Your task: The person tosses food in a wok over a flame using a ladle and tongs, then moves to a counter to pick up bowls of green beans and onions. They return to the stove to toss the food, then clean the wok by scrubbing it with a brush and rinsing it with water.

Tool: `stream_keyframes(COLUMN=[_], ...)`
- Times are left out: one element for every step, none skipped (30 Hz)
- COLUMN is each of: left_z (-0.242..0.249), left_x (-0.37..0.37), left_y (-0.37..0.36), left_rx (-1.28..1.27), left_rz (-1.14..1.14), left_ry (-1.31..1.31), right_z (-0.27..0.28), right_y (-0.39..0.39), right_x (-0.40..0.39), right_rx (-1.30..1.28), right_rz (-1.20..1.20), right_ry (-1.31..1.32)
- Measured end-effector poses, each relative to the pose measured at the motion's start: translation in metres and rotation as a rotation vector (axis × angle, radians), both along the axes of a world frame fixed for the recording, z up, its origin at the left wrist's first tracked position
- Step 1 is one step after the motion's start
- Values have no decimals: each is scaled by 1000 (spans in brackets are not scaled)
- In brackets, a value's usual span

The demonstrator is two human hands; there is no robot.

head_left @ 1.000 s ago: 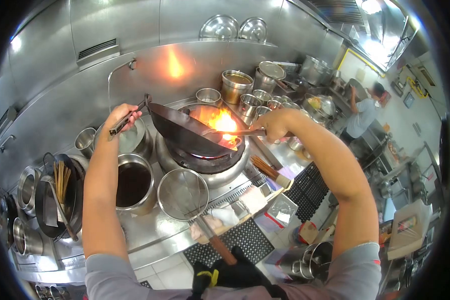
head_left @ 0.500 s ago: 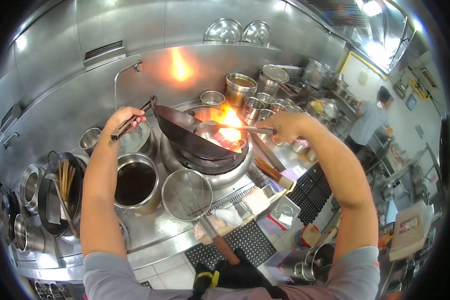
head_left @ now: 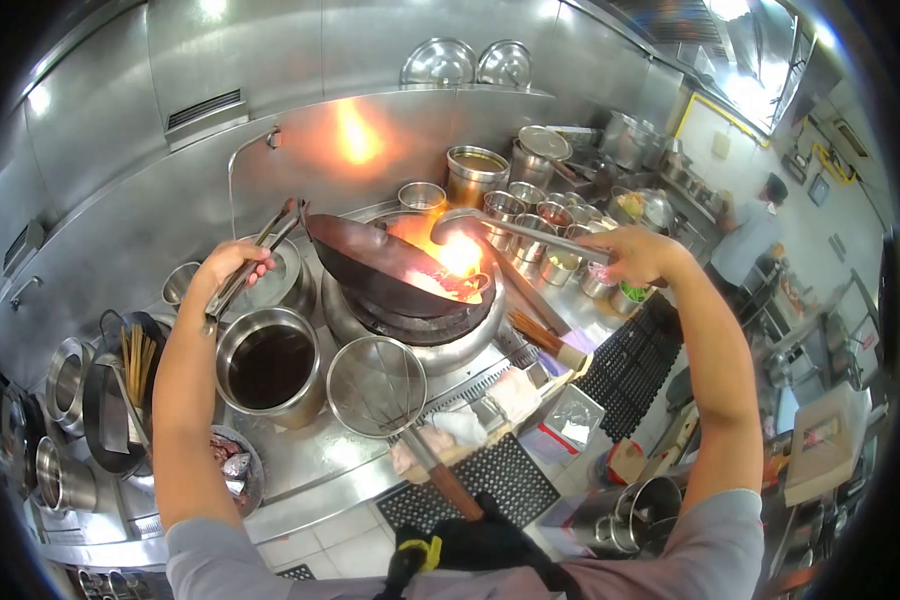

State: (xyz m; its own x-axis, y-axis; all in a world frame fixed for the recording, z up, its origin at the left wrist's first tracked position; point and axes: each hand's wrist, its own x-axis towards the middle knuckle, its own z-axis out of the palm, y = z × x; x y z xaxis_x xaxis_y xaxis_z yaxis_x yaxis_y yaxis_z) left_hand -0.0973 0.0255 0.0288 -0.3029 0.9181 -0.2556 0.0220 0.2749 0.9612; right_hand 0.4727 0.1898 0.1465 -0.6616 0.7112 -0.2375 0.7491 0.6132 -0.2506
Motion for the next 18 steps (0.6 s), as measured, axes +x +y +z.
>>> stream_keyframes(left_z=[2, 4, 5, 0, -10, -14, -18, -22, -28, -31, -31, -38, -49, -58, -64, -63, -61, -58], left_x=[3, 6, 9, 6, 0, 0, 0, 2, 4, 11, 19, 18, 15, 14, 16, 24, 34, 43], left_y=[-7, -14, -20, -24, -26, -29, -33, -34, -31, -32, -33, -33, -32, -31, -33, -38, -44, -51], left_rx=[-2, -2, -2, -9, -17, -24, -44, -36, -29, -24, -52, -38, -20, -3, 18, 19, 20, 19], left_rz=[-9, -16, -21, -14, -6, 3, -7, -19, -33, -46, -22, -13, -7, -4, 19, 14, 7, 1], left_ry=[-23, -48, -72, -75, -79, -86, -116, -107, -100, -99, -61, -69, -74, -77, -88, -63, -37, -14], right_z=[-2, -4, -8, -15, -23, -30, -38, -47, -58, -71, -82, -91, -99, -107, -114, -125, -138, -147], right_y=[-1, -2, -2, -3, -3, -5, -7, -8, -7, -3, -1, -1, -1, -3, -6, -4, 0, 1], right_x=[11, 20, 29, 38, 44, 50, 54, 59, 63, 66, 68, 69, 69, 70, 70, 71, 72, 72], right_rx=[-36, -69, -52, -37, -21, -64, -108, -151, -142, -134, -126, -128, -127, -125, -111, -67, -22, 20], right_rz=[-52, -101, -114, -127, -138, -191, -243, -299, -310, -319, -325, -331, -338, -349, -389, -376, -365, -353], right_ry=[18, 36, 49, 63, 75, 118, 160, 206, 235, 258, 281, 299, 321, 344, 360, 362, 365, 364])
